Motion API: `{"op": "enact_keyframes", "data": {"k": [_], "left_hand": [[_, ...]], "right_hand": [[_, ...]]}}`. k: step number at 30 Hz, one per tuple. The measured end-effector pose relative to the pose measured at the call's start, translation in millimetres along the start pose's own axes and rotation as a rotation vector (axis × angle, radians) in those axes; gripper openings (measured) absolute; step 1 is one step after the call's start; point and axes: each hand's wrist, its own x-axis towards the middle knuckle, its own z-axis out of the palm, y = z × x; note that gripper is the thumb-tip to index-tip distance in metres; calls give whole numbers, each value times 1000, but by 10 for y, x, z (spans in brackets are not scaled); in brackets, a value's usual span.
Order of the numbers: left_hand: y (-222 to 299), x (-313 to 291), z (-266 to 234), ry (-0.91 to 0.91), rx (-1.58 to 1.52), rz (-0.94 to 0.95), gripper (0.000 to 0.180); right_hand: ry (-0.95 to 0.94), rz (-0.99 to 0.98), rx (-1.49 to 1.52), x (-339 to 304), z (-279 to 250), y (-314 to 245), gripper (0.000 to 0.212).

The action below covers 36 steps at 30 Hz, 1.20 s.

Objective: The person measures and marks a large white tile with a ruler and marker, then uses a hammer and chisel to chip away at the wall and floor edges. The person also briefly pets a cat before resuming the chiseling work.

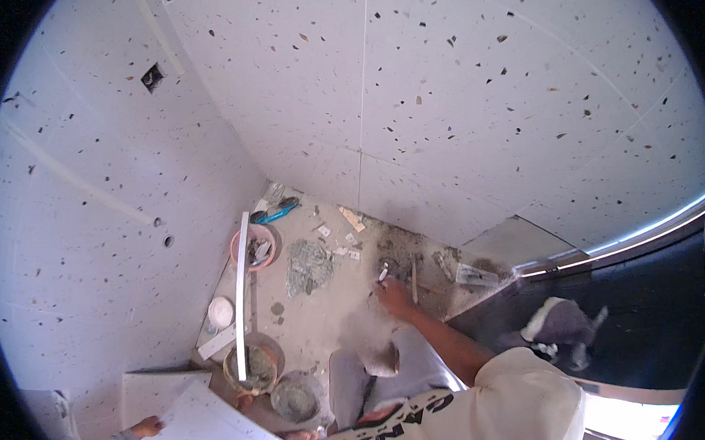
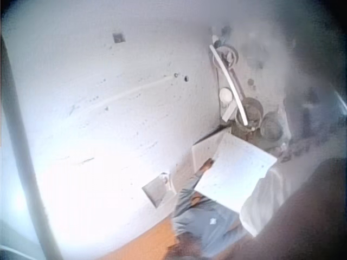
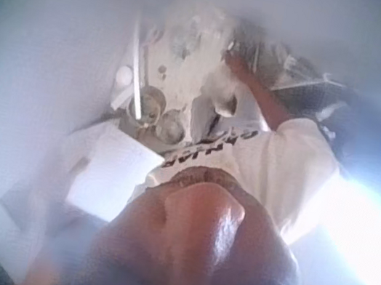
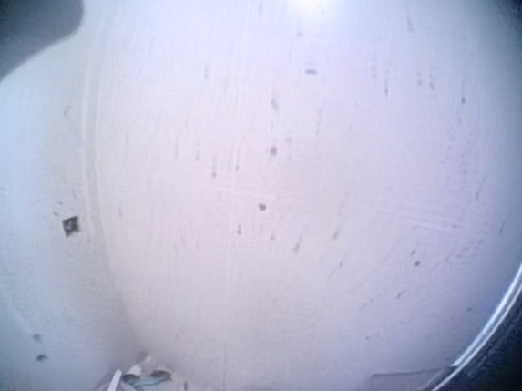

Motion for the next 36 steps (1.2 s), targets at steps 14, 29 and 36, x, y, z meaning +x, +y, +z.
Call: {"op": "enact_keyframes", "data": {"k": [14,29,36], "left_hand": [[501,-227,-685,-301,358,23,33],[3553,483,-607,-270,152,636,52],[4390,499,-951,-413,8,1074,27]], "right_hand": [[-65,-29,8,-87,-1307,-955,42],[-11,-1,-161,1,-1521,-1008,35],[29,156,-93,158,-1447,-1519,26]]}}
